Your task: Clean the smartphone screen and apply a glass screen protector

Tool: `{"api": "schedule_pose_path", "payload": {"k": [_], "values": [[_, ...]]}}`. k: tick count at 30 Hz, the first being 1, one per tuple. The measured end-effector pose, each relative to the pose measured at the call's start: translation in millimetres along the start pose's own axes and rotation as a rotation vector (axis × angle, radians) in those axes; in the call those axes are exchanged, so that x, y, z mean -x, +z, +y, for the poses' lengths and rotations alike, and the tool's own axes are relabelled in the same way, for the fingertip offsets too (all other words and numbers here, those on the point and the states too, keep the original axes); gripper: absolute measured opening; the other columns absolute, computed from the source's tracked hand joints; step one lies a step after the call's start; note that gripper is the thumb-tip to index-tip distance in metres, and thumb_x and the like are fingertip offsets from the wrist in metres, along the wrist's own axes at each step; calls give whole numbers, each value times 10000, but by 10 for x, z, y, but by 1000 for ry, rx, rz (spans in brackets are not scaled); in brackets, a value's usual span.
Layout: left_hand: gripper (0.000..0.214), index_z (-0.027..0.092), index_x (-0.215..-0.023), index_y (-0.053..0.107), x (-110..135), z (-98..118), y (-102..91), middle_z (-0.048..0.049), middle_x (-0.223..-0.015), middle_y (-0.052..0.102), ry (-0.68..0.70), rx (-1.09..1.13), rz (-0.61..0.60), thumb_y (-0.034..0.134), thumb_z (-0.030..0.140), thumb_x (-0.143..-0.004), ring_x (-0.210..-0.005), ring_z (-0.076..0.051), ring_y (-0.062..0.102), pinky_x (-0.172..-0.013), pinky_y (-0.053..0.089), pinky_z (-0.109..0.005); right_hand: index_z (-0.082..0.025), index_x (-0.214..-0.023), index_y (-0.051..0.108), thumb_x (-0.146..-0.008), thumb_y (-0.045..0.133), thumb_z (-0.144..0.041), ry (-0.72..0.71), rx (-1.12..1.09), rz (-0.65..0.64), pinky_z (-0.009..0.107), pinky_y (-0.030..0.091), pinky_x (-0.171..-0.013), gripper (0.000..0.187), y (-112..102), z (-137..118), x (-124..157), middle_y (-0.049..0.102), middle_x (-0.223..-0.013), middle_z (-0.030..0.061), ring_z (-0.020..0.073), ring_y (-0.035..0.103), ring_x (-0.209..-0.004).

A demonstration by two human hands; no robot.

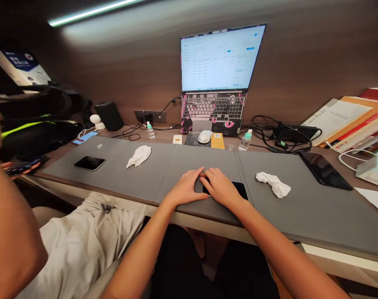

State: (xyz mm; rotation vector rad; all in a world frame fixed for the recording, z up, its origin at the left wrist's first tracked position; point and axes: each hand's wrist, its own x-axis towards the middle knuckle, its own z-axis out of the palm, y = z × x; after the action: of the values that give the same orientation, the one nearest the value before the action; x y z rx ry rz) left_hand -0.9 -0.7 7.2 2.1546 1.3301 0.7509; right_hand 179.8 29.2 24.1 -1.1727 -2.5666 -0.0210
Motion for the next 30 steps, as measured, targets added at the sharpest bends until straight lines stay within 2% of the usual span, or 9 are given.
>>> {"api": "schedule_pose_path", "payload": {"k": [10,21,30], "values": [[938,233,-1547,336,5,17,-4,-125,-1457,529,3,12,15,803,381,-747,-1353,-324,469,-1151,373,-498,-173,-1007,664,-1057,368,-412,-4,34,-8,380,438,-808,383,37,-46,-35,656,-1003,127,257,568,-889],[958,224,-1557,328,-9,15,-13,-110,-1491,516,-9,28,6,810,395,-747,-1364,-312,464,-1164,361,-466,-166,-1005,662,-1065,311,-417,-33,69,20,394,413,-786,436,86,-11,-28,636,-975,140,265,538,-854],[974,229,-1555,342,-1,-3,-22,-89,-1476,541,-1,74,18,831,408,-732,-1356,-304,467,-1162,368,-456,-161,-990,649,-1057,350,-412,-54,55,58,399,420,-789,395,106,3,-25,638,-951,133,272,540,-844]]}}
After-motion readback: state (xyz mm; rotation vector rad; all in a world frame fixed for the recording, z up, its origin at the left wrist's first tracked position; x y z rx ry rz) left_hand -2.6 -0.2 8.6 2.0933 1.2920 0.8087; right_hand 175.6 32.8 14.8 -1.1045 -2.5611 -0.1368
